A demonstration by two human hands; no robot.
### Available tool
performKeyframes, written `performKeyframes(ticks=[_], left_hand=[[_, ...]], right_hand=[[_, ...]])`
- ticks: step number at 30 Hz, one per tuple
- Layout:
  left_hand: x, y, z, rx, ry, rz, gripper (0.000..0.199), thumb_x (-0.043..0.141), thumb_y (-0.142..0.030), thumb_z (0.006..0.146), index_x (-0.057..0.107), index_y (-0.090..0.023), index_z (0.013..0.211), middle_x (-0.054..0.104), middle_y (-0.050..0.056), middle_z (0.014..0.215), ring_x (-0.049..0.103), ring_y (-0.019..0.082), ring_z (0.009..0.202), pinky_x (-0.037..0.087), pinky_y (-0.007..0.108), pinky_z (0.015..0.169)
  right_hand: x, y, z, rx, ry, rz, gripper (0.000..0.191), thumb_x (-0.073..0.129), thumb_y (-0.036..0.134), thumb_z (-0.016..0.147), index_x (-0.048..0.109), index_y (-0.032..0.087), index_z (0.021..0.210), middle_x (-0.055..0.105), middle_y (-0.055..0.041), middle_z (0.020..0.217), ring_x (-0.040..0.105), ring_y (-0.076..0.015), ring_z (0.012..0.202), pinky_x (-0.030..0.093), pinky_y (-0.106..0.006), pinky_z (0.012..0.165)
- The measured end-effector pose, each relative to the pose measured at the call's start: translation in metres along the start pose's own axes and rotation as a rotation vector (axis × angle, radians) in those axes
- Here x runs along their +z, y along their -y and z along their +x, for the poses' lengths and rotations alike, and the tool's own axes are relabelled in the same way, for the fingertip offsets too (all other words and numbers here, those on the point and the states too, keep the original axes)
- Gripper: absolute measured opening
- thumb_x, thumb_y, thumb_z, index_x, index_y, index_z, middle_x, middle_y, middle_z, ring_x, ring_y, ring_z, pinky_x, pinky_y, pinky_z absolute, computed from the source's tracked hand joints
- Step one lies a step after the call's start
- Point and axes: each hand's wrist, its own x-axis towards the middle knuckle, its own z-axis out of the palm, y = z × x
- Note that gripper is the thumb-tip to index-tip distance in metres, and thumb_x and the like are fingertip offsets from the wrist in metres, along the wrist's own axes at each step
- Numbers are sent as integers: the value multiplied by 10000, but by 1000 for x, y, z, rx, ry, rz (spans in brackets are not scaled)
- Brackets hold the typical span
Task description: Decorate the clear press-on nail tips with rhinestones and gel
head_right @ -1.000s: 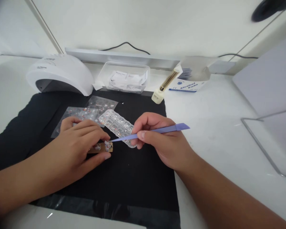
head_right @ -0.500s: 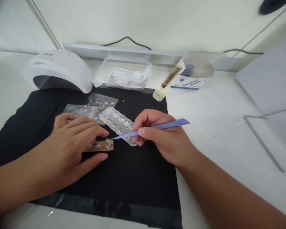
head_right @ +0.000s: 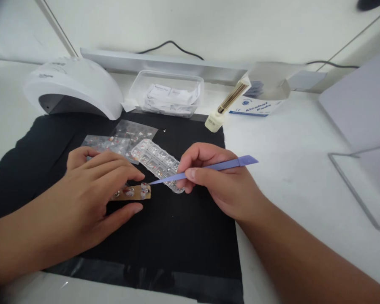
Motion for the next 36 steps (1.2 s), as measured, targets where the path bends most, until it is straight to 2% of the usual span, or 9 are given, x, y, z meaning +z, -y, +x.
performKeyframes(ticks=[16, 26, 36], left_hand=[[-1, -1, 0, 0, 1, -12, 173, 575, -279, 902, 577, -183, 1046, 662, 54, 1007, 585, 284, 997, 281, 534, 931], [-6, -2, 0, 12, -15, 0, 80, 537, -253, 908, 577, -199, 952, 642, 36, 964, 577, 270, 941, 286, 526, 898], [-6, -2, 0, 37, -18, 2, 88, 525, -244, 912, 605, -206, 905, 624, 22, 945, 570, 262, 924, 291, 523, 881]], right_hand=[[1, 1, 0, -12, 7, 29, 62, 731, 282, 810, 701, 236, 782, 673, -4, 658, 615, -151, 615, 477, -299, 595], [-2, -3, 1, -43, 44, 57, 59, 735, 272, 815, 711, 218, 807, 690, -8, 673, 629, -145, 622, 484, -281, 587], [-2, -3, 2, -58, 46, 53, 43, 720, 261, 821, 718, 220, 807, 693, -12, 667, 631, -148, 621, 488, -279, 586]])
